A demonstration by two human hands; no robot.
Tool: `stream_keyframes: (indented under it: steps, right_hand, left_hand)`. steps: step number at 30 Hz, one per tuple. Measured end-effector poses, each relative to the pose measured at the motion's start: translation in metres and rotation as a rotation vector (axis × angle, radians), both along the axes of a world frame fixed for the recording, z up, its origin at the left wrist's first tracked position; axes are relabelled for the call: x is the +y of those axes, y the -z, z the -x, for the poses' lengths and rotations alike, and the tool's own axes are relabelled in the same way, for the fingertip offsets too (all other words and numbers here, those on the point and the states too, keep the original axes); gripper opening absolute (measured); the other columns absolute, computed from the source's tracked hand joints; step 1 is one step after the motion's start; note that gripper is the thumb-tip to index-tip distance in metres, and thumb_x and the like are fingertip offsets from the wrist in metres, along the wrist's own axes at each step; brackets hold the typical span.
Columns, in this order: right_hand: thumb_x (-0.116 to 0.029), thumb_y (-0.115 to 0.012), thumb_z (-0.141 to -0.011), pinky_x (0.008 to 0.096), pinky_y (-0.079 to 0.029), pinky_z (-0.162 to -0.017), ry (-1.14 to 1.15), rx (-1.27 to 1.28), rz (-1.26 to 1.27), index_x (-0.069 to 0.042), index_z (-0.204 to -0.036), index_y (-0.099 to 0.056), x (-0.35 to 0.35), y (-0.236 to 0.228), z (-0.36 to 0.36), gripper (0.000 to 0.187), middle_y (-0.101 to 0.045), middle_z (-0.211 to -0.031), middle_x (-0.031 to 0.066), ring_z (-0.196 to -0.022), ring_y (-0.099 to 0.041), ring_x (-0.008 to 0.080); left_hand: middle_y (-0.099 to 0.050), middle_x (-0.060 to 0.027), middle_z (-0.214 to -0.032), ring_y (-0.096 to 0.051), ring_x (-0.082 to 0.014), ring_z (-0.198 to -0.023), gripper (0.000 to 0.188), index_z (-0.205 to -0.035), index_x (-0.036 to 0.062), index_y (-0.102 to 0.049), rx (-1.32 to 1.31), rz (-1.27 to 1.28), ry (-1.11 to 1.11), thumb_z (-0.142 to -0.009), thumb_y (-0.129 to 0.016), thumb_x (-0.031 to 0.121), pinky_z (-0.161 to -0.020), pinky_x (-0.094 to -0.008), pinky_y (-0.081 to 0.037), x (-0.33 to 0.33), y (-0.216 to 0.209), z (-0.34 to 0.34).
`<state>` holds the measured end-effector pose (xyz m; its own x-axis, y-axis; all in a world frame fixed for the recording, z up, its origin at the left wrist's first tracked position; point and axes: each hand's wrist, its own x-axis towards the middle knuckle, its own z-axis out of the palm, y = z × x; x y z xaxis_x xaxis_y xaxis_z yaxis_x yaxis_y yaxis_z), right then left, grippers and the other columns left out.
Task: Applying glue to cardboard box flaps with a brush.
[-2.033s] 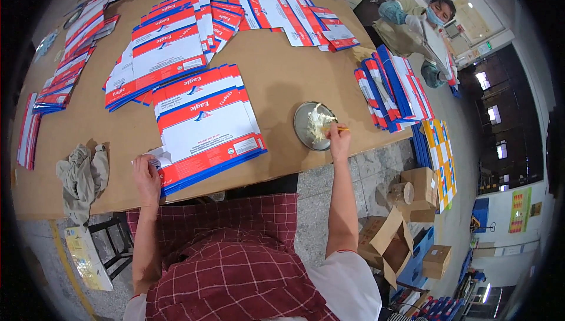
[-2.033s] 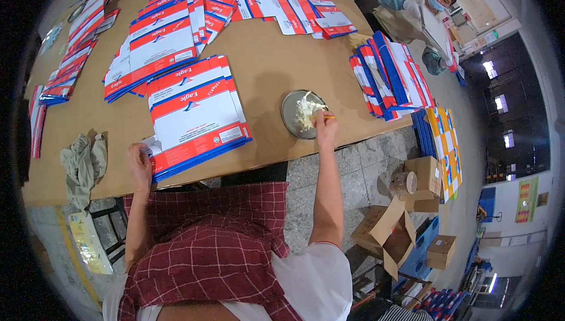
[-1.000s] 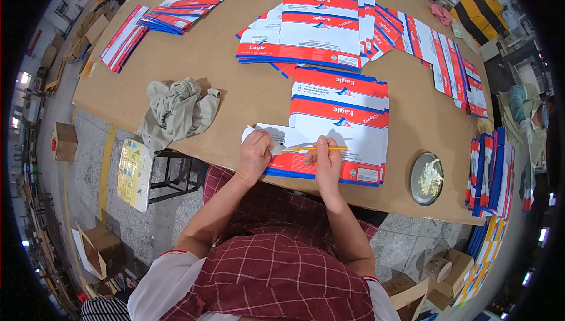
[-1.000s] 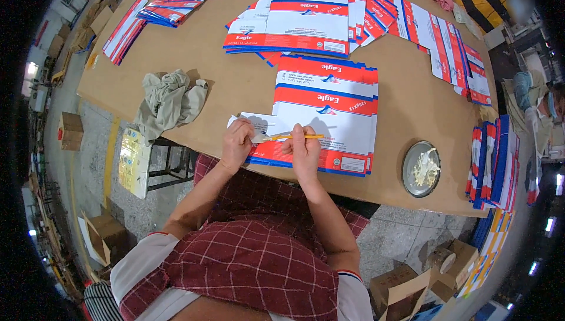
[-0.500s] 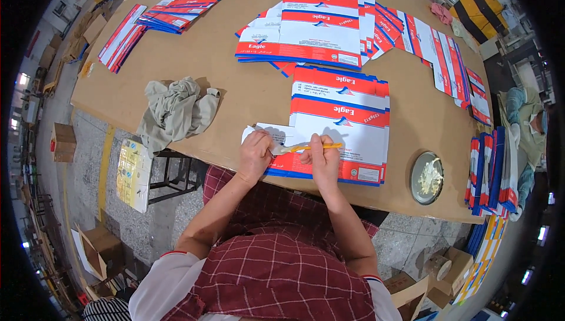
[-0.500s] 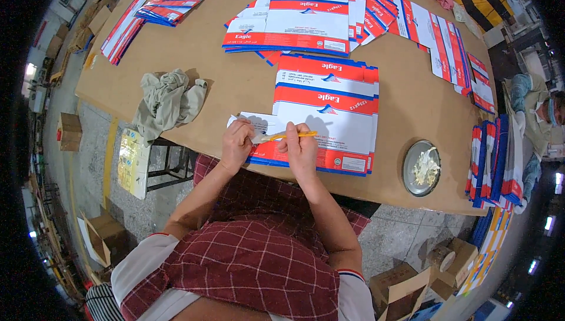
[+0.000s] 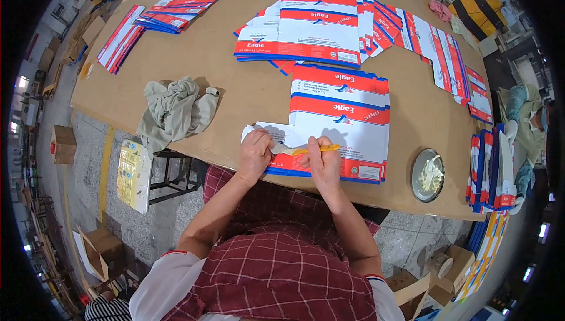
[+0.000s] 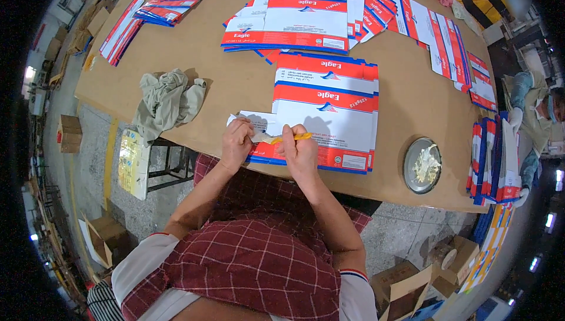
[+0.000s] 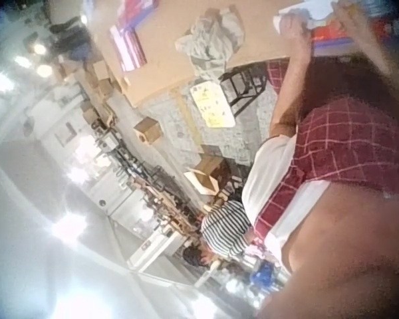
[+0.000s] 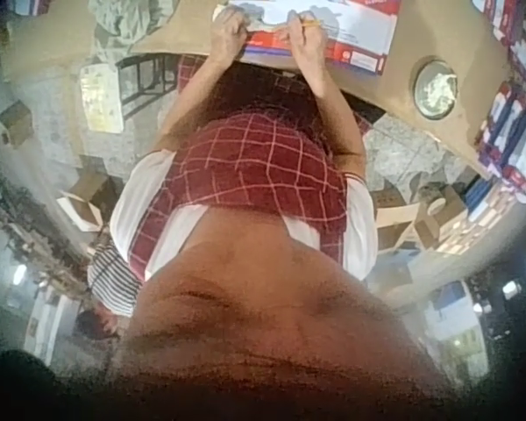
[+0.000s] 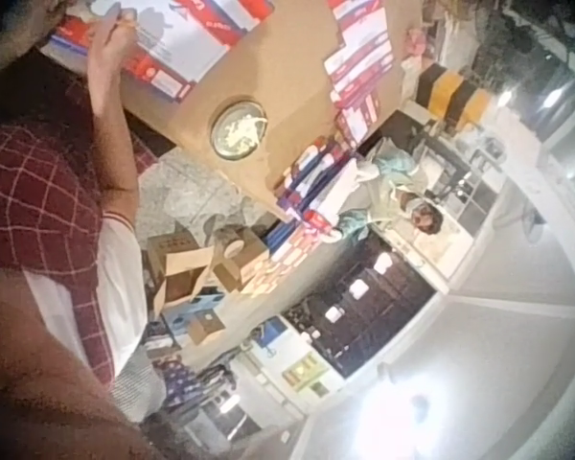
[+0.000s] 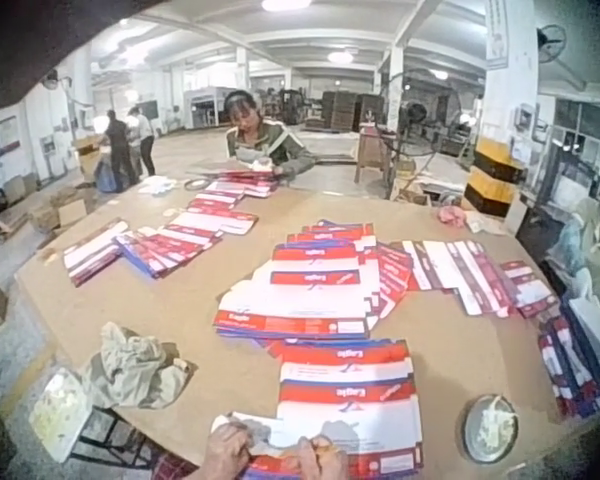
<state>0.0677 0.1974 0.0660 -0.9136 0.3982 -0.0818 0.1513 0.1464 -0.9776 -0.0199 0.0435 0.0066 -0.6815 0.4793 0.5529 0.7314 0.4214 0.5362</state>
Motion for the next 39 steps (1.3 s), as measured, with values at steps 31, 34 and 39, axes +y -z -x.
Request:
stream_keyframes:
  steps: [31, 34, 39]
  right_hand:
    - [-0.024, -0.045, -0.092, 0.0221, -0.043, -0.043, 0.099, 0.073, 0.128, -0.002, -0.069, -0.045, -0.001, -0.001, 0.001, 0.031, -0.054, -0.051, 0.0060, -0.046, -0.055, 0.0098]
    - [-0.025, -0.044, -0.092, 0.0214, -0.043, -0.042, 0.169, 0.097, 0.285, -0.003, -0.069, -0.045, 0.002, 0.009, 0.007, 0.032, -0.054, -0.051, 0.0054, -0.046, -0.053, 0.0092]
    - [-0.026, -0.043, -0.092, 0.0211, -0.041, -0.041, 0.093, -0.039, 0.264, -0.004, -0.072, -0.045, 0.013, 0.014, 0.002, 0.030, -0.053, -0.052, 0.0052, -0.044, -0.051, 0.0089]
  left_hand:
    - [-0.054, -0.0119, -0.073, -0.057, -0.0297, -0.082, 0.021, -0.066, 0.0020, -0.044, 0.005, -0.022, -0.007, -0.055, -0.051, -0.015, -0.070, -0.0363, -0.047, 0.002, -0.004, -0.001]
    - [-0.054, -0.0117, -0.074, -0.057, -0.0297, -0.082, 0.022, -0.066, 0.0019, -0.044, -0.012, -0.028, -0.005, -0.054, -0.050, -0.015, -0.071, -0.0362, -0.047, 0.003, -0.005, -0.002]
    - [-0.054, -0.0118, -0.074, -0.056, -0.0299, -0.082, 0.023, -0.066, 0.0017, -0.045, -0.003, -0.033, 0.001, -0.053, -0.049, -0.016, -0.070, -0.0364, -0.046, 0.002, -0.003, -0.001]
